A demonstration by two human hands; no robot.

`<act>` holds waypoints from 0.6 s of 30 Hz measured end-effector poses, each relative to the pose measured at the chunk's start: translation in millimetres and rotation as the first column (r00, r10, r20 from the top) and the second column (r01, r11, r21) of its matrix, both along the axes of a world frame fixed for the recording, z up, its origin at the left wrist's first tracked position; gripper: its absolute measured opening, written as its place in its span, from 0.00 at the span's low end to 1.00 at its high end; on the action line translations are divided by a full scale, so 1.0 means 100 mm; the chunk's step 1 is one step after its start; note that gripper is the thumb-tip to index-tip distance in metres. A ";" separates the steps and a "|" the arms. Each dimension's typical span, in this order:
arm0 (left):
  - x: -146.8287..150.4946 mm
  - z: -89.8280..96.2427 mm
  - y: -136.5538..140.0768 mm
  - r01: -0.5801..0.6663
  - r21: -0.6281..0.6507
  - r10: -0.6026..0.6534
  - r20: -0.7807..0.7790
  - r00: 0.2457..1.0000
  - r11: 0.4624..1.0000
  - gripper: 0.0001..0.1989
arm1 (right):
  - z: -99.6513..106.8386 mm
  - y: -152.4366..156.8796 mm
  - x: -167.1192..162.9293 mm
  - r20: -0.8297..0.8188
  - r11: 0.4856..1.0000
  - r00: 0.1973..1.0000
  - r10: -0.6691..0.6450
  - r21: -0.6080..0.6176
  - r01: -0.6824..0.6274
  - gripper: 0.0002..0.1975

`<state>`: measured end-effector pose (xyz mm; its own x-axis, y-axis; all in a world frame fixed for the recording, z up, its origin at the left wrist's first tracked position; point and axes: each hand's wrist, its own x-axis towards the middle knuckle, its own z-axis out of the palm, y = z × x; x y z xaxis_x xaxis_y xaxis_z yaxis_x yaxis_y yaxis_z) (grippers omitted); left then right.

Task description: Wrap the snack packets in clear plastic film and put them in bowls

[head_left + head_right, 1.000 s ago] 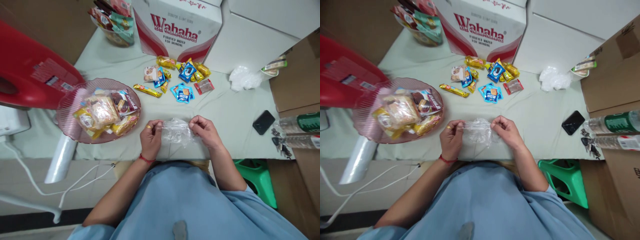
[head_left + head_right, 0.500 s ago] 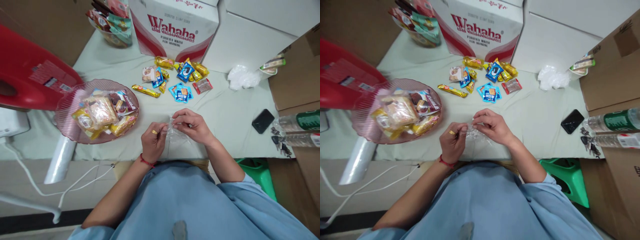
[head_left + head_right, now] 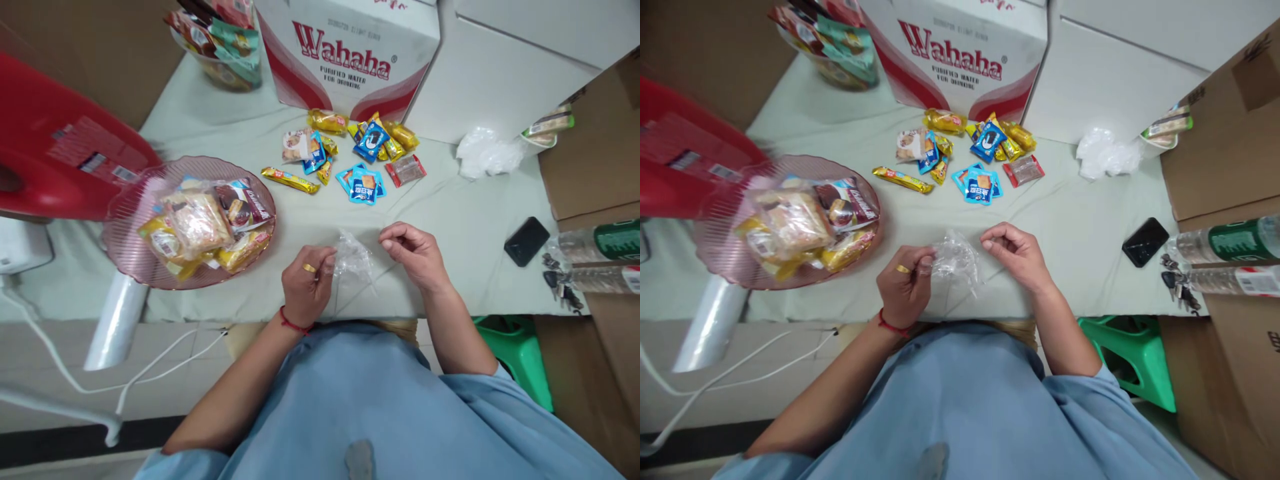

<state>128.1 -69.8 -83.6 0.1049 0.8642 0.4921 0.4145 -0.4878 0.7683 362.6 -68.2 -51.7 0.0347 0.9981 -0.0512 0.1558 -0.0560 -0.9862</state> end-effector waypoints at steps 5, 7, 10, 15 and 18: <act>0.01 -0.02 0.00 -0.037 -0.081 0.040 0.039 0.998 0.996 0.12 | 0.09 -0.09 -0.02 0.066 0.996 0.998 0.023 0.081 -0.029 0.17; 0.00 -0.05 0.02 -0.083 -0.161 0.096 0.072 0.993 0.983 0.13 | 0.11 -0.15 -0.02 0.130 0.983 0.989 0.075 0.154 -0.094 0.20; -0.01 -0.07 0.06 -0.099 -0.203 0.118 0.080 0.990 0.974 0.20 | 0.08 -0.25 -0.07 0.315 0.948 0.936 0.157 0.217 -0.233 0.32; -0.01 -0.02 0.10 -0.016 -0.246 0.031 0.058 0.998 0.969 0.14 | -0.05 -0.27 -0.11 0.354 0.962 0.931 0.086 0.213 -0.170 0.10; 0.00 0.03 0.10 0.048 -0.358 -0.001 0.130 0.992 0.932 0.12 | -0.07 -0.24 -0.05 0.241 0.979 0.969 0.052 0.177 -0.097 0.10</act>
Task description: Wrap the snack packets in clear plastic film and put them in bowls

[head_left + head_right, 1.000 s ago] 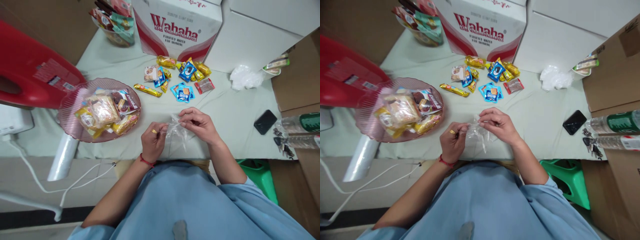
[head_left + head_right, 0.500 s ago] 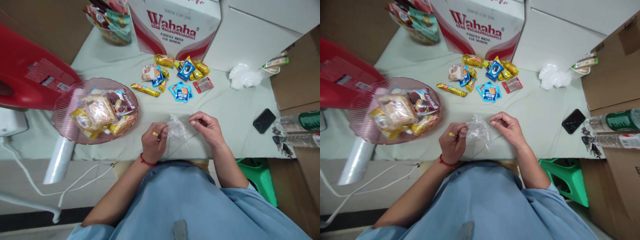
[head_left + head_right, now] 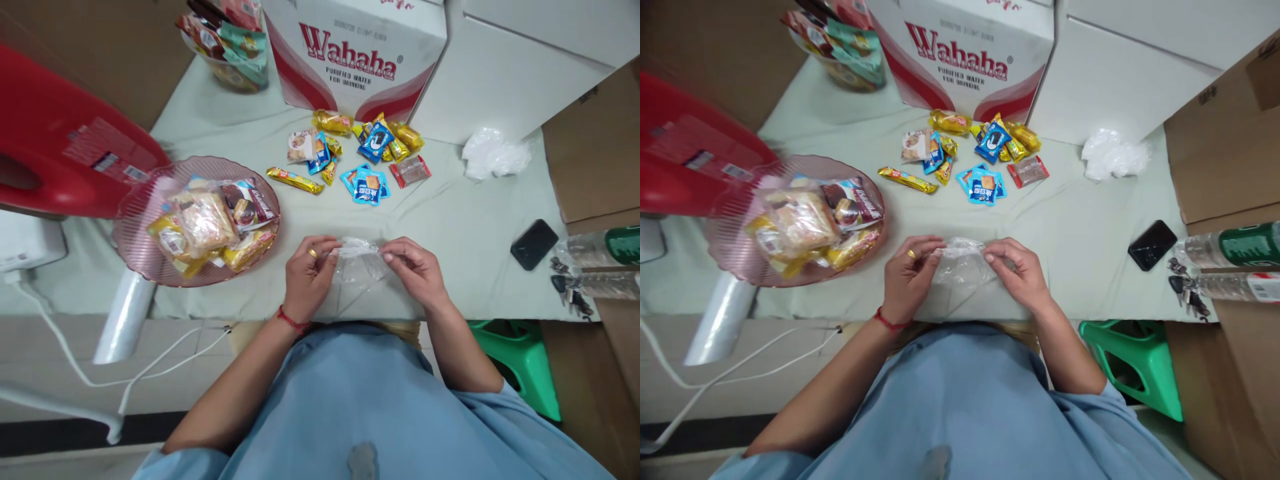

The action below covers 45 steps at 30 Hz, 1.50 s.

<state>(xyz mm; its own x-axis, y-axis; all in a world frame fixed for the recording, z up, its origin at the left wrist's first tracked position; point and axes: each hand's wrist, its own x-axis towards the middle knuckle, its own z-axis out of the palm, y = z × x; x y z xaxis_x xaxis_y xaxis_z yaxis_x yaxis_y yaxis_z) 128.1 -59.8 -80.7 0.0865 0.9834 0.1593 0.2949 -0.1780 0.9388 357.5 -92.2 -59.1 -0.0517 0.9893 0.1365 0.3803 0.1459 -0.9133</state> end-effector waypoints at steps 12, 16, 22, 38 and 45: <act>0.08 -0.05 0.05 0.056 -0.392 0.100 0.366 0.925 0.918 0.20 | 0.04 -0.02 0.04 0.012 0.988 0.995 -0.102 0.116 0.100 0.15; 0.09 -0.02 0.06 -0.036 -0.318 0.123 0.258 0.958 0.947 0.24 | -0.11 -0.09 0.05 0.015 0.963 0.975 -0.221 0.159 0.216 0.34; 0.13 0.01 0.06 -0.049 -0.247 0.085 0.136 0.987 0.968 0.29 | -0.16 -0.08 -0.10 0.183 0.951 0.938 -0.294 0.157 0.268 0.11; 0.17 -0.14 0.08 -0.042 -0.528 0.247 0.324 0.913 0.848 0.27 | -0.18 -0.05 0.06 0.027 0.959 0.965 -0.262 -0.108 0.264 0.16; 0.21 -0.14 0.02 -0.046 -0.560 0.285 0.348 0.893 0.827 0.23 | -0.27 -0.04 -0.02 0.056 0.915 0.963 -0.263 -0.301 0.268 0.14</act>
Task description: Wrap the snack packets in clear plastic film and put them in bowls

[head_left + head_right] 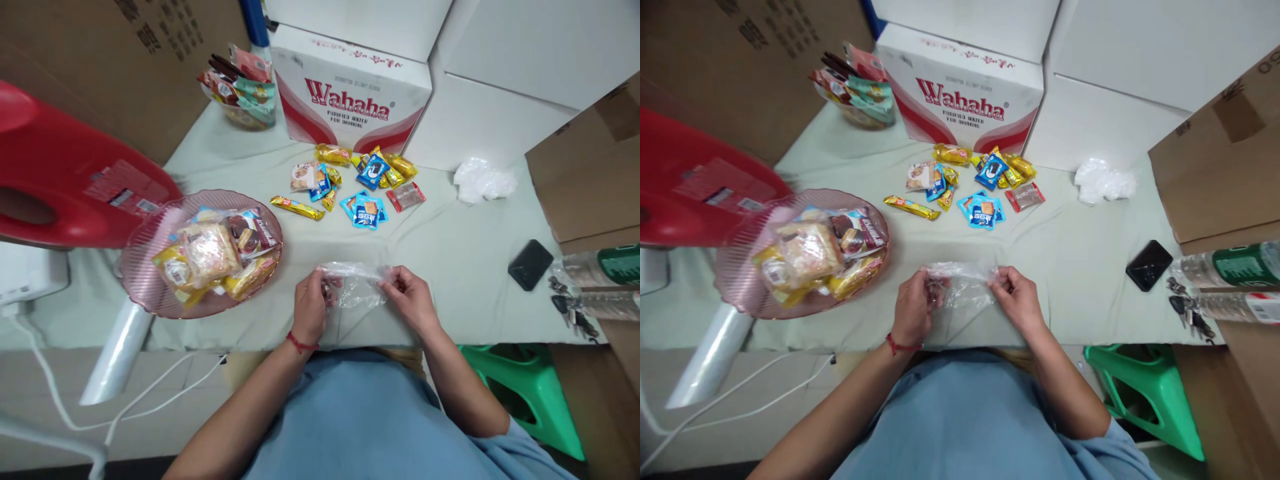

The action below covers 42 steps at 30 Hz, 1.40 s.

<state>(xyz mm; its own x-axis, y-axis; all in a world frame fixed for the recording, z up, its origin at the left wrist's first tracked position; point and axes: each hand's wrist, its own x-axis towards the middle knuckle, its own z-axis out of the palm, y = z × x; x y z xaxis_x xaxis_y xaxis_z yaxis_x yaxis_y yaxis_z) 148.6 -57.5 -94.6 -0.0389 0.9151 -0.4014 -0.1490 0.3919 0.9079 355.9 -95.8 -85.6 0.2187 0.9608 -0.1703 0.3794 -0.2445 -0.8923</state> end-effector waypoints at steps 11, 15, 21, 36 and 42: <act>-0.26 0.29 -0.26 0.344 0.654 0.094 -0.537 0.838 0.674 0.18 | 0.17 0.10 0.17 0.102 0.970 0.995 0.023 0.238 -0.047 0.08; -0.08 0.36 -0.29 0.530 0.693 0.137 -0.661 0.738 0.489 0.21 | 0.20 0.11 0.09 0.139 0.963 0.989 0.057 0.252 -0.091 0.08; 0.03 0.24 -0.22 0.448 0.630 0.040 -0.606 0.795 0.634 0.06 | 0.22 0.12 0.10 0.230 0.938 0.971 0.068 0.317 -0.141 0.09; -0.02 0.11 0.12 -0.215 0.319 0.221 0.019 0.975 0.923 0.14 | 0.30 -0.07 0.21 0.274 0.912 0.960 0.062 0.376 -0.166 0.07; 0.02 0.06 0.16 -0.260 0.272 0.260 0.034 0.965 0.927 0.17 | 0.33 -0.12 0.30 0.145 0.959 0.989 -0.014 0.281 -0.027 0.08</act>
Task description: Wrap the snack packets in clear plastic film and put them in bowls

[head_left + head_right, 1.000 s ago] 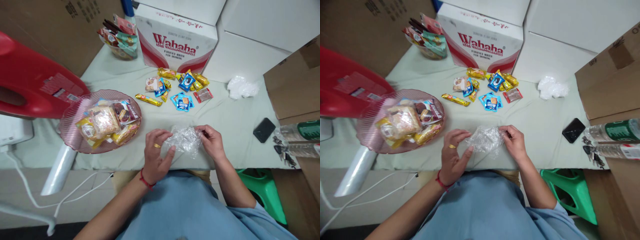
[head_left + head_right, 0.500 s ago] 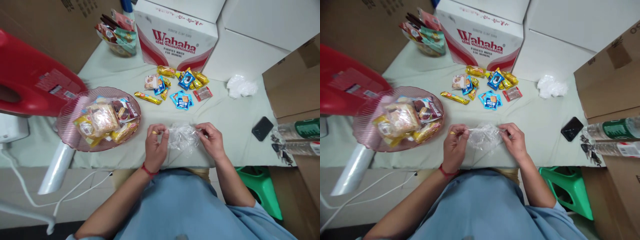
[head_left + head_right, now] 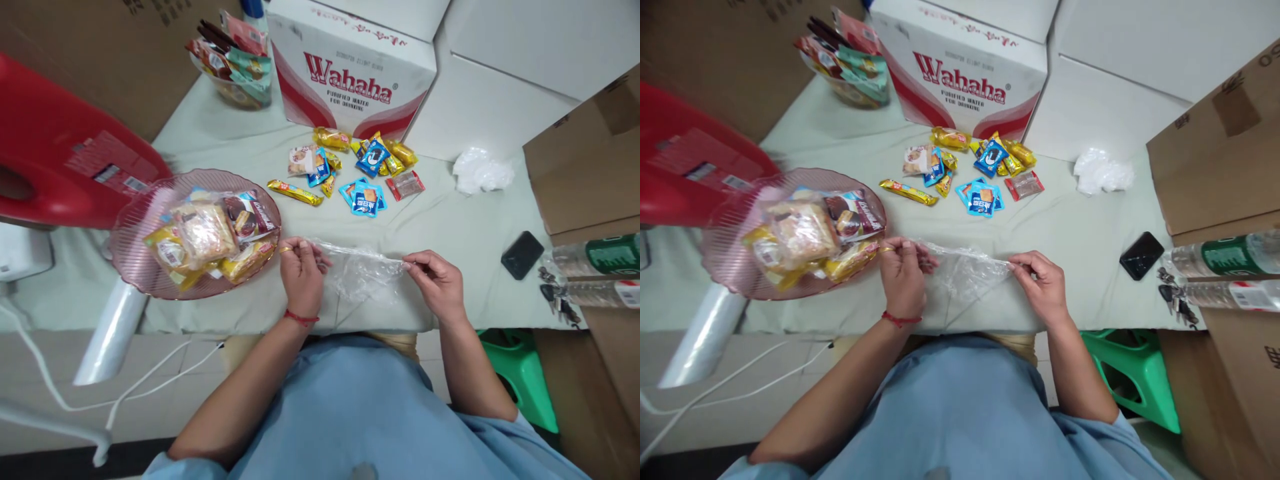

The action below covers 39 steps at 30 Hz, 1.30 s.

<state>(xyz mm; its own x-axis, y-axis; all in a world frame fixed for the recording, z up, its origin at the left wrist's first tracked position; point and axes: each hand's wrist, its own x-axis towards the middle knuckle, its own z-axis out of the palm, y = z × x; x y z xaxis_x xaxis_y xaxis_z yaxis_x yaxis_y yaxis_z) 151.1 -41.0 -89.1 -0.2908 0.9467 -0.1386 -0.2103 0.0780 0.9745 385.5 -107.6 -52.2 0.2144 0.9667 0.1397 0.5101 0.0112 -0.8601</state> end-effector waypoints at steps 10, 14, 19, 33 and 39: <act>-0.02 0.08 0.00 0.114 -0.090 -0.074 0.360 0.930 0.989 0.13 | -0.06 0.03 0.04 -0.189 0.995 0.979 -0.080 -0.077 0.066 0.13; -0.09 0.09 -0.05 0.285 0.054 -0.287 0.316 0.904 0.957 0.26 | -0.12 0.14 0.07 -0.115 0.988 0.984 0.134 -0.055 -0.141 0.14; -0.14 0.06 -0.07 0.429 -0.088 -0.432 -0.008 0.902 0.899 0.18 | -0.32 0.35 0.03 0.076 0.952 0.951 0.300 0.039 -0.304 0.18; -0.19 0.17 -0.21 0.349 0.038 -0.314 -0.352 0.882 0.936 0.15 | -0.09 0.52 -0.21 -0.420 0.907 0.888 0.185 -0.276 -0.320 0.35; -0.29 0.18 -0.34 0.250 0.122 -0.200 -0.319 0.926 0.961 0.20 | 0.11 0.45 -0.31 -0.468 0.909 0.863 0.187 -0.250 -0.333 0.26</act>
<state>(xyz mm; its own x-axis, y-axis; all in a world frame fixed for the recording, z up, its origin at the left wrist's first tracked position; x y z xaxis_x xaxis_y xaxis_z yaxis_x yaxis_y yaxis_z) 122.5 -75.0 -71.4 -0.0721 0.9944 0.0775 0.0996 -0.0702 0.9926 354.9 -62.9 -41.4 -0.0838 0.9710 -0.2241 0.1107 -0.2144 -0.9705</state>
